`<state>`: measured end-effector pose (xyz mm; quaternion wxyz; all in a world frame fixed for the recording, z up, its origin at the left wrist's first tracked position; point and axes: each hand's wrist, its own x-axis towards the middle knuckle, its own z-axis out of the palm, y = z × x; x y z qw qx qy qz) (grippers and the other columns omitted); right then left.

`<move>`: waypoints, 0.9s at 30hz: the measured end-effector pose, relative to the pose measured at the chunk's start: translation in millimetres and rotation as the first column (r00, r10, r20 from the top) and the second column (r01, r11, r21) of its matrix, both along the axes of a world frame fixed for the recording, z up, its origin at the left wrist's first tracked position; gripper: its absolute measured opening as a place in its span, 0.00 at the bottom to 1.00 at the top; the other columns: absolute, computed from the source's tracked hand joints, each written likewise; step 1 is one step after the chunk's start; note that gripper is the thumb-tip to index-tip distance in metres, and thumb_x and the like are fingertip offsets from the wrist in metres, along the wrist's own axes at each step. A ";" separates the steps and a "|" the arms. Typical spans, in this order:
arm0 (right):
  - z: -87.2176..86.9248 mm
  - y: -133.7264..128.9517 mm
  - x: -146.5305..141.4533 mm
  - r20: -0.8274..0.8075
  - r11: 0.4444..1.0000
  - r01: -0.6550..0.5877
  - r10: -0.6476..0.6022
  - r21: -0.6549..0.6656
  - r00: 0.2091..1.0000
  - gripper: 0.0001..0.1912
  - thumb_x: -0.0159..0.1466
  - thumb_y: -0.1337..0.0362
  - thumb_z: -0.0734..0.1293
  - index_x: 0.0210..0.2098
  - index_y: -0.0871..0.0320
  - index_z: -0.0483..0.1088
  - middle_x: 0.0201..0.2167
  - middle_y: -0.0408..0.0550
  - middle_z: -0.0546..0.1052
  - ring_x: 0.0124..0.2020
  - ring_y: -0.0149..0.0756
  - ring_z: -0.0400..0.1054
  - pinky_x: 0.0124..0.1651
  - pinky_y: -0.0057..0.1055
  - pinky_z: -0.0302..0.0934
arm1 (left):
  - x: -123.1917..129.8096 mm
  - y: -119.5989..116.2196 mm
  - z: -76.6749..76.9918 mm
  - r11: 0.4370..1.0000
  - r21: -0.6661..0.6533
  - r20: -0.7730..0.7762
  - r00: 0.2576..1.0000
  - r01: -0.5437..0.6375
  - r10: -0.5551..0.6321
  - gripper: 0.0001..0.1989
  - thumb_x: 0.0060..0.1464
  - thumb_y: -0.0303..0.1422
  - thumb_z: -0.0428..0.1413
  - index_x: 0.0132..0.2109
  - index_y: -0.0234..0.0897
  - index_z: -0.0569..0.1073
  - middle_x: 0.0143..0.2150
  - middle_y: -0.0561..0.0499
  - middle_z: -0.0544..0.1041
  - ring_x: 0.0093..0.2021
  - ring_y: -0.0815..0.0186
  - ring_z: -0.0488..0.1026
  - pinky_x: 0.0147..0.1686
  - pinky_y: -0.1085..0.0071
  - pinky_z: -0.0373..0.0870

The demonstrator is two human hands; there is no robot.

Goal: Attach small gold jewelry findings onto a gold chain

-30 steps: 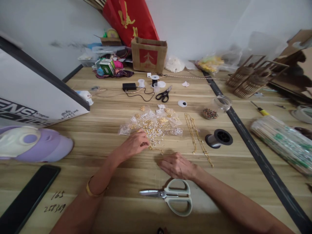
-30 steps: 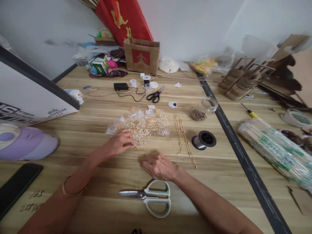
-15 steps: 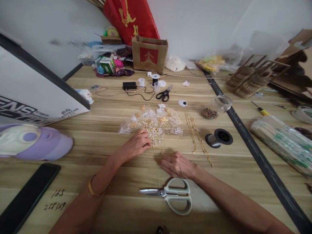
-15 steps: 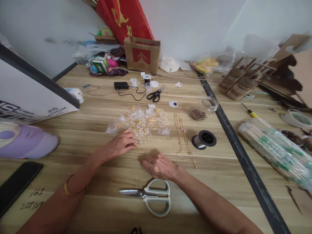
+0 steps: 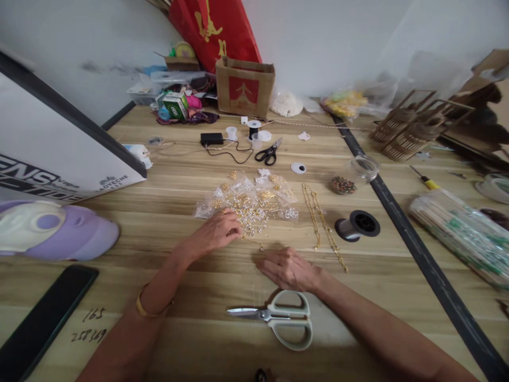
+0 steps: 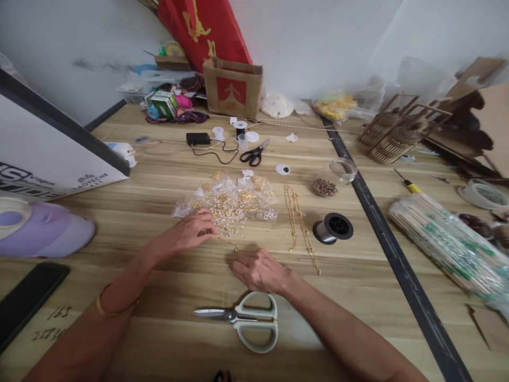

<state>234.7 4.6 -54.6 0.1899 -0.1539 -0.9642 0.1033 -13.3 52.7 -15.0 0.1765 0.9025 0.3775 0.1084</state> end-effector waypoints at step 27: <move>4.5 0.6 -1.0 -0.007 1.000 0.000 0.000 0.006 1.000 0.07 0.68 0.71 0.57 0.34 0.62 0.65 0.26 0.46 0.71 0.26 0.29 0.65 0.29 0.26 0.55 | 12.9 -5.9 1.8 0.886 -0.456 0.340 0.903 -0.087 0.263 0.03 0.48 0.28 0.56 0.31 0.32 0.73 0.29 0.50 0.76 0.30 0.69 0.71 0.32 0.74 0.68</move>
